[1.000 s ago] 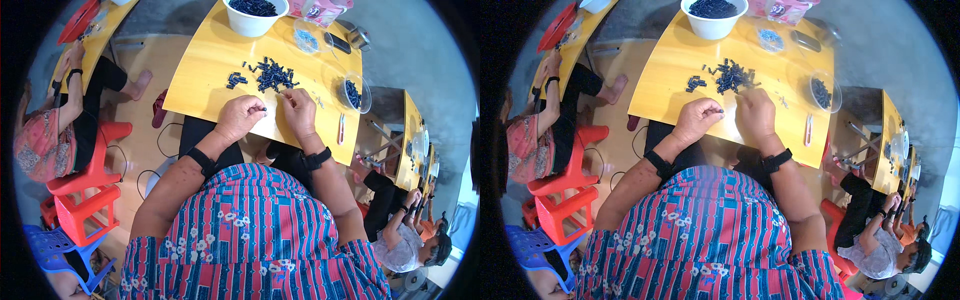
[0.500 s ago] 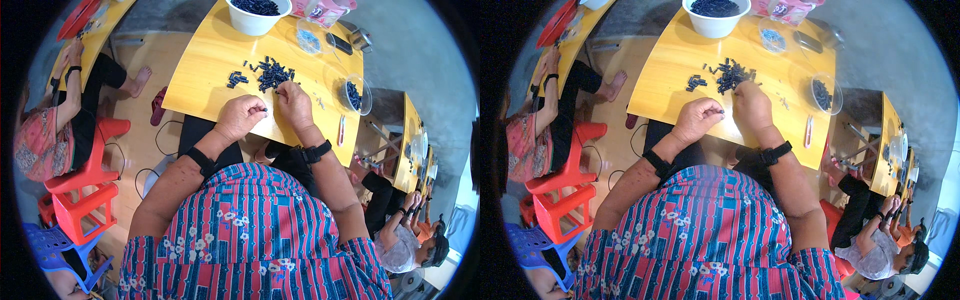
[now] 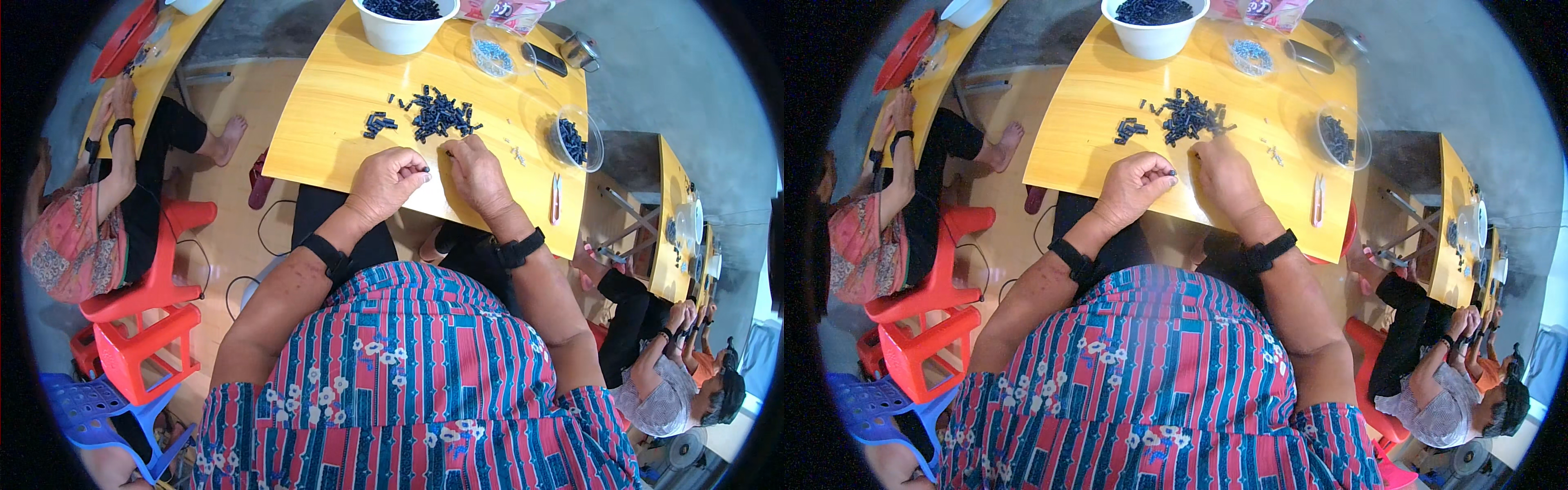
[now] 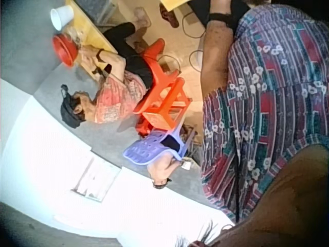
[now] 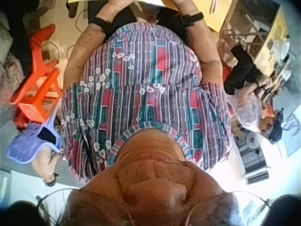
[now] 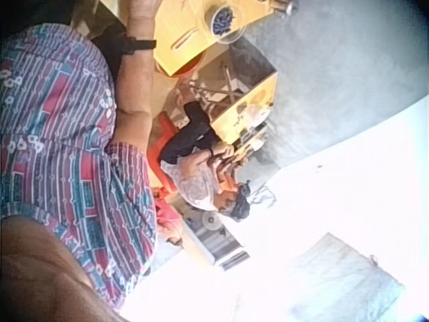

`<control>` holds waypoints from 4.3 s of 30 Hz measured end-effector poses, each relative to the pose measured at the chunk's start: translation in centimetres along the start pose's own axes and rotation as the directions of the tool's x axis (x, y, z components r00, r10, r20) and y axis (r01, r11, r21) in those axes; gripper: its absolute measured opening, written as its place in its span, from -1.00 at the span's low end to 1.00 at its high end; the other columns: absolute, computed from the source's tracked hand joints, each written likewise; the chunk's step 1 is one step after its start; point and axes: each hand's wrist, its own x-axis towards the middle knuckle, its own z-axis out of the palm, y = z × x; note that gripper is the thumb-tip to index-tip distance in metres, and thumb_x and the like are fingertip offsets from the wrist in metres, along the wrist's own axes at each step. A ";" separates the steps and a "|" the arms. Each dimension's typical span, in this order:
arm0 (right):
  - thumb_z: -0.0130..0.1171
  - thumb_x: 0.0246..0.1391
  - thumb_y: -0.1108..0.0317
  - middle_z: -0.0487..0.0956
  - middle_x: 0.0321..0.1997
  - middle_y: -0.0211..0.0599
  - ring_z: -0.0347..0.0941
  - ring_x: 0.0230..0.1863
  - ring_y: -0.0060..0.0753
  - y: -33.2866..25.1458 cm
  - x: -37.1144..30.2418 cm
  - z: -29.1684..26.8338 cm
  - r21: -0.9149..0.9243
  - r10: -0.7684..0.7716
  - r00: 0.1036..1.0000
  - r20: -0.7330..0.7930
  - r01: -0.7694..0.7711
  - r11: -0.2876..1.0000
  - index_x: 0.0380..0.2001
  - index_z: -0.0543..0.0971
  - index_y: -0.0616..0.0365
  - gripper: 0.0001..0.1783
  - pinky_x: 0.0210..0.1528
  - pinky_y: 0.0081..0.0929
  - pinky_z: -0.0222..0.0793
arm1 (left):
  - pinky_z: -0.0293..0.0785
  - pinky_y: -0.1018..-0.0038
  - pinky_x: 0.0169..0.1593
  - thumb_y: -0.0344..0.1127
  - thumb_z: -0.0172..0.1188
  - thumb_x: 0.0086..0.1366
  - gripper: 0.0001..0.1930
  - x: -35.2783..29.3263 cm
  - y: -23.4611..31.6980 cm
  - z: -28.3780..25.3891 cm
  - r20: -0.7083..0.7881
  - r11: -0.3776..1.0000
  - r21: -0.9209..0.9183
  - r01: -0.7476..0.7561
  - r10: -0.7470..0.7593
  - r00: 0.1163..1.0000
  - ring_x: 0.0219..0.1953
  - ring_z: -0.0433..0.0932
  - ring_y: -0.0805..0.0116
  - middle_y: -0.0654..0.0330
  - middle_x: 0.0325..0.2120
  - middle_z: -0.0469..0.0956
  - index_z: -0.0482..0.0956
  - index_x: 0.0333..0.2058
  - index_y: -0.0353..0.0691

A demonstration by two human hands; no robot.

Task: Assembling small blue plastic or rubber components by hand at a workbench.

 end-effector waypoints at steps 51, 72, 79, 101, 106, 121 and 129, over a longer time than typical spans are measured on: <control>0.12 0.14 0.58 0.56 -0.44 -0.41 0.41 -0.49 -0.64 -2.6 -1.3 1.6 0.854 0.461 0.836 0.297 -0.449 0.264 -0.25 0.58 0.35 -0.88 -0.37 -0.64 0.42 | 0.52 0.57 -0.36 -0.38 0.35 0.10 -0.87 0.1 -0.7 0.5 -0.021 0.997 -0.025 0.066 -0.067 0.998 -0.50 0.56 0.54 0.24 -0.54 0.61 0.59 -0.40 -0.27; 0.17 0.10 0.58 0.60 -0.44 -0.37 0.47 -0.49 -0.64 -2.3 -1.4 1.7 0.742 0.419 0.893 0.161 -0.390 0.546 -0.30 0.62 0.33 -0.90 -0.39 -0.64 0.44 | 0.52 0.52 -0.37 -0.34 0.37 0.06 -0.86 0.2 -0.7 0.4 -0.027 0.994 -0.043 0.105 -0.106 0.994 -0.52 0.59 0.44 0.19 -0.57 0.62 0.63 -0.42 -0.25; 0.22 0.05 0.56 0.61 -0.43 -0.26 0.55 -0.48 -0.51 -2.5 -1.4 1.4 0.588 0.293 0.955 0.043 -0.261 0.765 -0.31 0.64 0.23 -0.89 -0.38 -0.58 0.48 | 0.53 0.52 -0.36 -0.34 0.38 0.05 -0.85 0.2 -0.7 0.1 -0.030 0.995 -0.038 0.091 -0.092 0.995 -0.51 0.60 0.44 0.17 -0.56 0.63 0.65 -0.41 -0.25; 0.19 -0.02 0.62 0.58 -0.33 -0.16 0.58 -0.33 -0.25 -2.8 -2.3 2.1 0.397 0.013 0.982 -0.188 0.064 0.916 -0.18 0.60 0.18 -0.72 -0.28 -0.46 0.51 | 0.44 0.59 -0.40 -0.38 0.34 0.11 -0.87 0.3 -0.4 -0.2 -0.015 0.991 -0.086 0.107 -0.108 0.994 -0.53 0.47 0.63 0.30 -0.62 0.57 0.63 -0.44 -0.34; 0.30 -0.04 0.54 0.58 -0.31 -0.23 0.58 -0.32 -0.38 -3.3 -2.5 2.1 0.523 0.164 0.980 -0.112 -0.082 0.848 -0.19 0.60 0.18 -0.72 -0.27 -0.52 0.50 | 0.44 0.59 -0.38 -0.34 0.33 0.15 -0.84 0.6 -0.1 -0.4 0.035 0.987 -0.075 0.141 -0.139 0.990 -0.50 0.47 0.64 0.32 -0.58 0.59 0.66 -0.41 -0.36; 0.33 -0.04 0.44 0.56 -0.37 -0.23 0.54 -0.36 -0.35 -2.9 -2.4 1.9 0.491 0.175 0.978 -0.113 -0.099 0.865 -0.19 0.59 0.15 -0.72 -0.30 -0.51 0.47 | 0.44 0.63 -0.35 -0.31 0.18 0.30 -0.77 0.5 0.0 -1.1 0.181 0.959 -0.194 0.208 -0.174 0.968 -0.47 0.46 0.62 0.31 -0.49 0.57 0.64 -0.22 -0.38; 0.34 -0.06 0.46 0.56 -0.34 -0.20 0.54 -0.34 -0.24 -2.7 -2.2 2.2 0.443 0.117 0.984 -0.134 -0.046 0.895 -0.18 0.58 0.12 -0.69 -0.28 -0.47 0.47 | 0.44 0.64 -0.34 -0.32 0.21 0.28 -0.78 0.7 -0.3 -1.0 0.169 0.958 -0.194 0.210 -0.178 0.969 -0.45 0.46 0.63 0.32 -0.48 0.58 0.64 -0.23 -0.38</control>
